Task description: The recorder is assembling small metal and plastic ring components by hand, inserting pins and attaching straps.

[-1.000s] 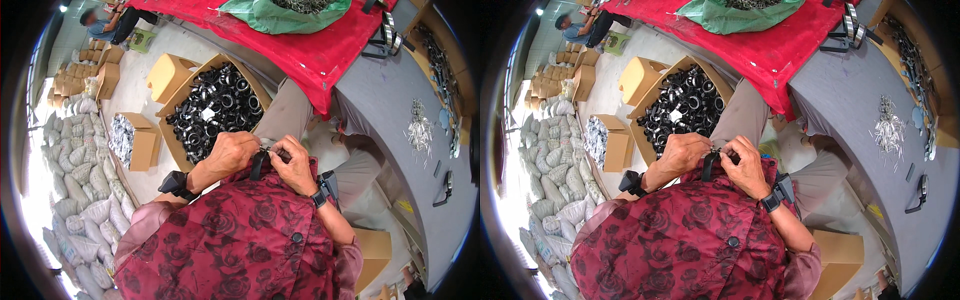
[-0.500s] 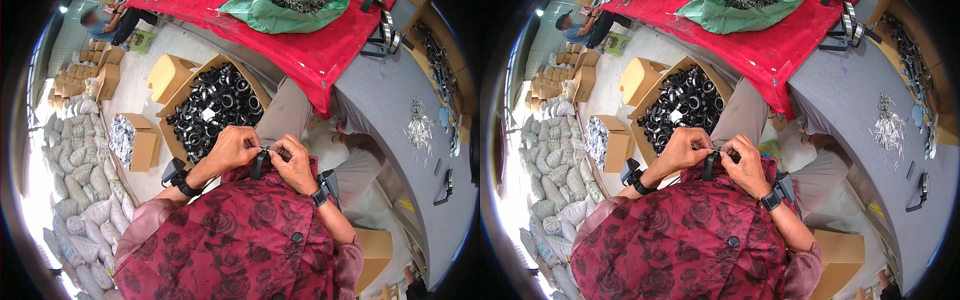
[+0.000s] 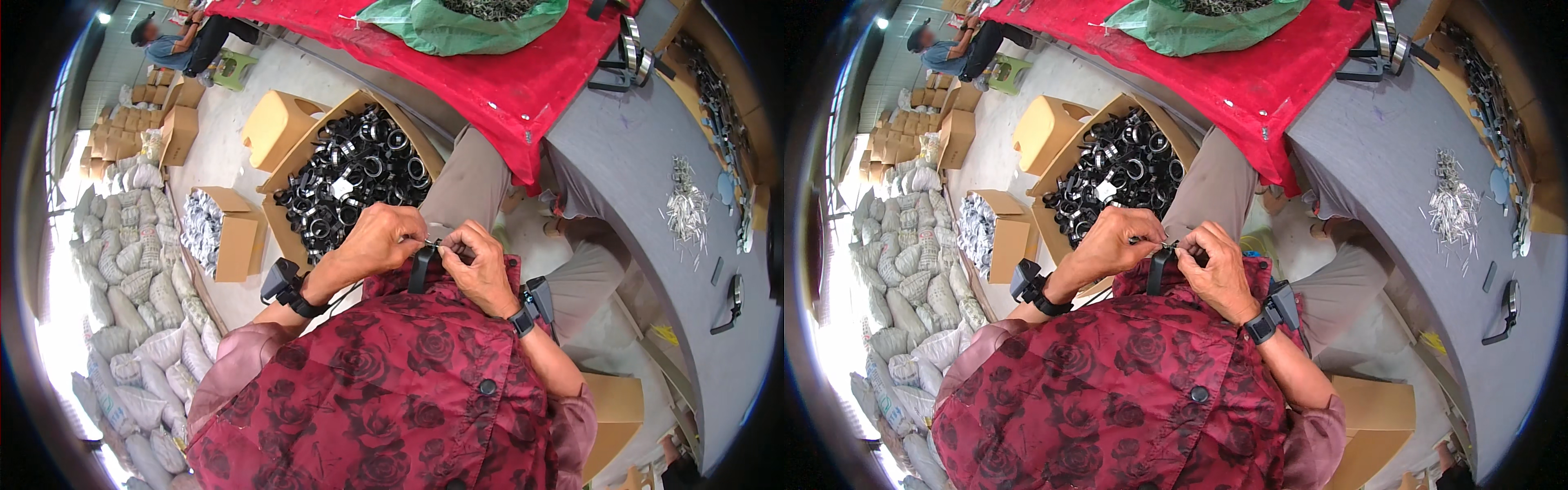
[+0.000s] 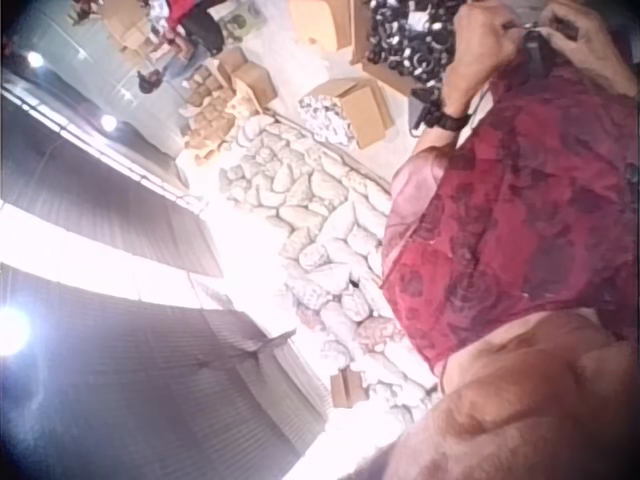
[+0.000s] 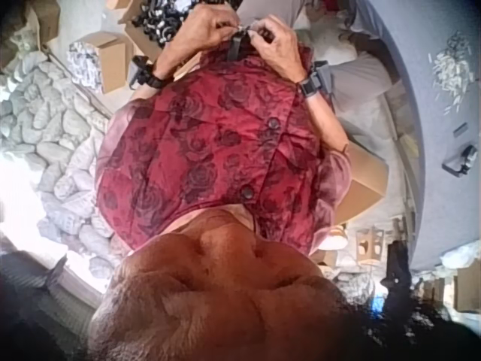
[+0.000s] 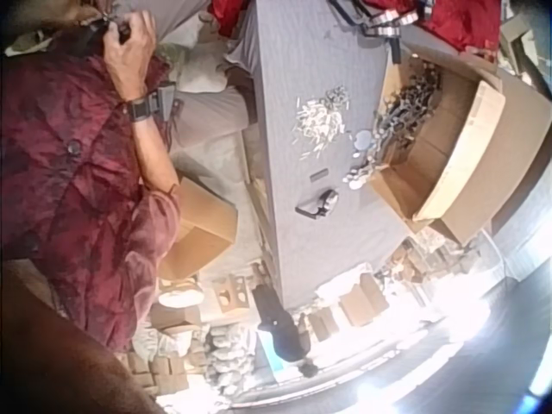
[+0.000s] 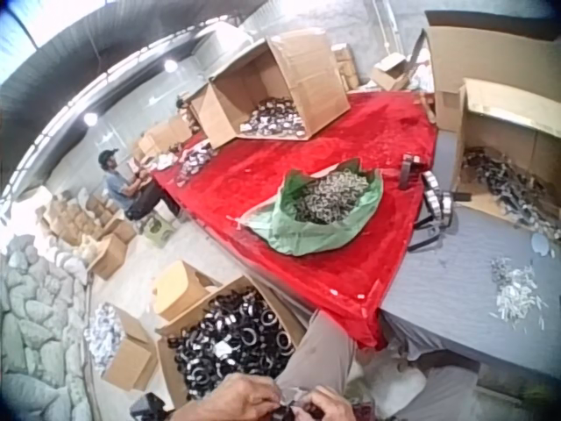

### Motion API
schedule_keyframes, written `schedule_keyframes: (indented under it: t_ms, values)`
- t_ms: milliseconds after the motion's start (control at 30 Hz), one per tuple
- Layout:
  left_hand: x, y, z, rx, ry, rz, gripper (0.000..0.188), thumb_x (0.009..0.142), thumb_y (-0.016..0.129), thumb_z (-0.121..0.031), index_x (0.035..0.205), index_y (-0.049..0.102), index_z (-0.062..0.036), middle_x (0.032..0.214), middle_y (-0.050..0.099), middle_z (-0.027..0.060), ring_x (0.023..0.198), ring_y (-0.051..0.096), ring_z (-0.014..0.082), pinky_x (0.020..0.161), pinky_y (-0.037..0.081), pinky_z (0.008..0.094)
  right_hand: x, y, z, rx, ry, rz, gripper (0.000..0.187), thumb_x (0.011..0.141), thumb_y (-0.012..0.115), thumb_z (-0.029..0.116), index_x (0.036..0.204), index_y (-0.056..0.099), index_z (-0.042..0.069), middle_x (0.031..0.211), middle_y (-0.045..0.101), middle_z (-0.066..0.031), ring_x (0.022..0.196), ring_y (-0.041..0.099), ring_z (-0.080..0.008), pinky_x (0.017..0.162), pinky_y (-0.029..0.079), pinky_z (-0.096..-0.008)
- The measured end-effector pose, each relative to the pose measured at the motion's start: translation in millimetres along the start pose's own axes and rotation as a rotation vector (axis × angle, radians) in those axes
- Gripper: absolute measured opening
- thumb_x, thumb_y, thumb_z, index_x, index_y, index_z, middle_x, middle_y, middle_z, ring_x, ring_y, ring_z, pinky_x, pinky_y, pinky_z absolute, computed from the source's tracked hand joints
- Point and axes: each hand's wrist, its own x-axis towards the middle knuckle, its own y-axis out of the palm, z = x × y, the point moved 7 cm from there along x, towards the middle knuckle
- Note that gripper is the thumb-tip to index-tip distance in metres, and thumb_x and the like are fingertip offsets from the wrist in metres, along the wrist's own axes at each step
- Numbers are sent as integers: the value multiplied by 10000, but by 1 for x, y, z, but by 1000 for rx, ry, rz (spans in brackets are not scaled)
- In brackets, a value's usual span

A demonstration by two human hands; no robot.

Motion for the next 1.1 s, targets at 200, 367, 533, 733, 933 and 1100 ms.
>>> schedule_keyframes:
  t_ms: [200, 367, 533, 733, 933, 1100]
  values:
    - [3, 4, -2, 55, 31, 51, 108, 757, 771, 47, 861, 747, 27, 913, 769, 137, 842, 763, 280, 751, 593, 364, -4, -4, 2, -31, 15, 13, 94, 860, 716, 37, 891, 634, 2, 836, 584, -99, 778, 600, -250, 682, 484, -363]
    - [11, 2, 9, -66, -2, 84, 96, 761, 789, -11, 835, 734, 12, 834, 721, 106, 782, 735, 220, 725, 577, 328, -1, -1, 12, -177, -114, -78, 114, 863, 678, 105, 902, 627, 10, 859, 594, -159, 840, 603, -374, 756, 484, -479]
    - [-15, 6, 26, -206, -90, 10, 99, 722, 715, 66, 817, 707, 40, 880, 733, 121, 784, 733, 191, 704, 581, 292, 15, 29, 12, -577, 59, 454, 176, 770, 654, 120, 883, 673, -13, 929, 687, -226, 969, 655, -431, 847, 515, -511]
    - [1, 10, 13, -196, -35, 71, 82, 751, 733, 16, 832, 727, 17, 888, 752, 121, 830, 749, 235, 759, 585, 339, 2, 11, 19, -382, 90, 181, 149, 798, 656, 122, 885, 664, 2, 900, 658, -206, 955, 647, -423, 819, 503, -527]
    - [-15, 10, 30, -336, -173, -50, 50, 791, 759, 16, 815, 716, 22, 925, 758, 102, 817, 726, 161, 737, 576, 297, 5, 14, 25, -321, 32, 109, 133, 802, 690, 102, 822, 633, -16, 812, 591, -160, 842, 603, -369, 728, 463, -469]
    - [-13, 17, 55, -631, -331, -25, 93, 869, 760, 79, 856, 683, 29, 933, 719, 50, 842, 666, 63, 719, 547, 238, 21, 7, 34, -332, -69, 27, 90, 821, 696, 54, 835, 640, -15, 810, 591, -151, 828, 598, -351, 721, 466, -444]
